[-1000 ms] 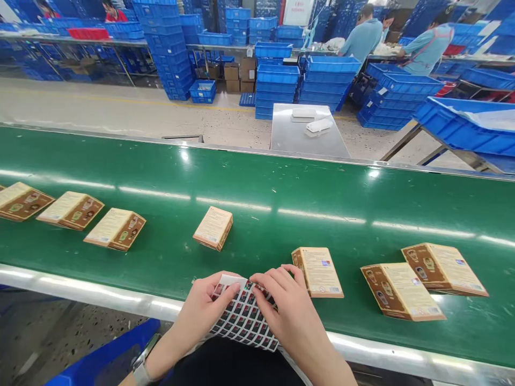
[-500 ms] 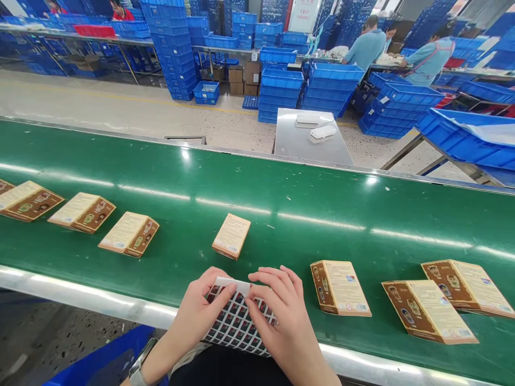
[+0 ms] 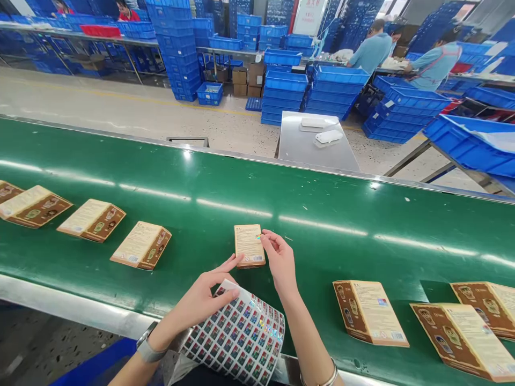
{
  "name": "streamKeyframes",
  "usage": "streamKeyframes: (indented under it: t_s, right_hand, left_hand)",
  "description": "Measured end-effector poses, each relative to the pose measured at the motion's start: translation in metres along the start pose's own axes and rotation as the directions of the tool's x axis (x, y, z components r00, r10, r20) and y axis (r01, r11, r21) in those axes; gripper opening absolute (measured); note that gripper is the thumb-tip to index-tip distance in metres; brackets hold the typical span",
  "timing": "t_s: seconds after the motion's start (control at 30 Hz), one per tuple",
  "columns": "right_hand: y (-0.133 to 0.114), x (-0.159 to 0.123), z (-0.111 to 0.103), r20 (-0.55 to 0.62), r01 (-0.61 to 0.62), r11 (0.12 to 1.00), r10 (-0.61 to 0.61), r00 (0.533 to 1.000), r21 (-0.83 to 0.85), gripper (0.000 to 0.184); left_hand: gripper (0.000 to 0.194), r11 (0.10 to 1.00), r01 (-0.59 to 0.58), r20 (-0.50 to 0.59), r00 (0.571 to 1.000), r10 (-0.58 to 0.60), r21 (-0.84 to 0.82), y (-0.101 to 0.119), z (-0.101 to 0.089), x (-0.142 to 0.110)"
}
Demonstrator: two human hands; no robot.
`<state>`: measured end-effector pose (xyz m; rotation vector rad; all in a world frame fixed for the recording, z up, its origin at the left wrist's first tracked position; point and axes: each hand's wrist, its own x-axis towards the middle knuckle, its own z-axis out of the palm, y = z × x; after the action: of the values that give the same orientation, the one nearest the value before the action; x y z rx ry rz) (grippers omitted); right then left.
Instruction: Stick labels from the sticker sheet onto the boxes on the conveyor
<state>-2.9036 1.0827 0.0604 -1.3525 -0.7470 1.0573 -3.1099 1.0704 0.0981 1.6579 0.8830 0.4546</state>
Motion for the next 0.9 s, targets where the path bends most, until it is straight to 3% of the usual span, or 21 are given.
streamKeyframes:
  t_s: [0.17,0.4,0.53,0.6,0.7,0.8,0.83,0.9]
  right_hand:
    - [-0.002,-0.008,0.0,-0.069,0.015,0.994,-0.023,0.997,-0.108,0.04]
    - [-0.001,-0.011,0.002,-0.202,0.109,0.92,-0.196,0.96,-0.377,0.034]
    - [-0.006,0.002,-0.014,-0.218,0.066,0.901,-0.175,0.96,-0.429,0.05]
    - [-0.015,0.005,-0.026,-0.194,0.049,0.893,-0.15,0.969,-0.447,0.05]
    - [-0.038,-0.007,-0.046,-0.091,0.113,0.781,-0.212,0.973,-0.614,0.042]
    - [-0.066,-0.035,-0.055,0.222,0.277,0.71,-0.173,0.96,-0.647,0.037]
    - [-0.074,-0.046,-0.054,0.356,0.318,0.735,-0.111,0.928,-0.599,0.034]
    - [-0.086,-0.065,-0.048,0.575,0.355,0.78,0.008,0.818,-0.516,0.025]
  left_hand:
    - [0.01,0.999,-0.004,0.021,1.0,0.005,-0.034,0.005,0.003,0.0]
    - [0.008,0.996,-0.031,0.062,0.997,0.036,-0.085,0.006,0.008,0.005]
    - [0.007,0.992,-0.071,0.06,0.995,0.077,-0.101,0.011,0.017,0.01]
    - [0.006,0.989,-0.098,0.041,0.994,0.103,-0.114,0.017,0.021,0.009]
    - [0.012,0.99,-0.037,-0.044,0.999,0.031,-0.137,0.03,0.021,0.0]
    - [0.018,0.982,0.08,-0.166,0.98,-0.108,-0.17,0.041,0.014,-0.015]
    - [0.019,0.979,0.093,-0.201,0.971,-0.13,-0.182,0.044,0.011,-0.02]
    - [0.02,0.972,0.09,-0.237,0.961,-0.142,-0.219,0.048,0.006,-0.029]
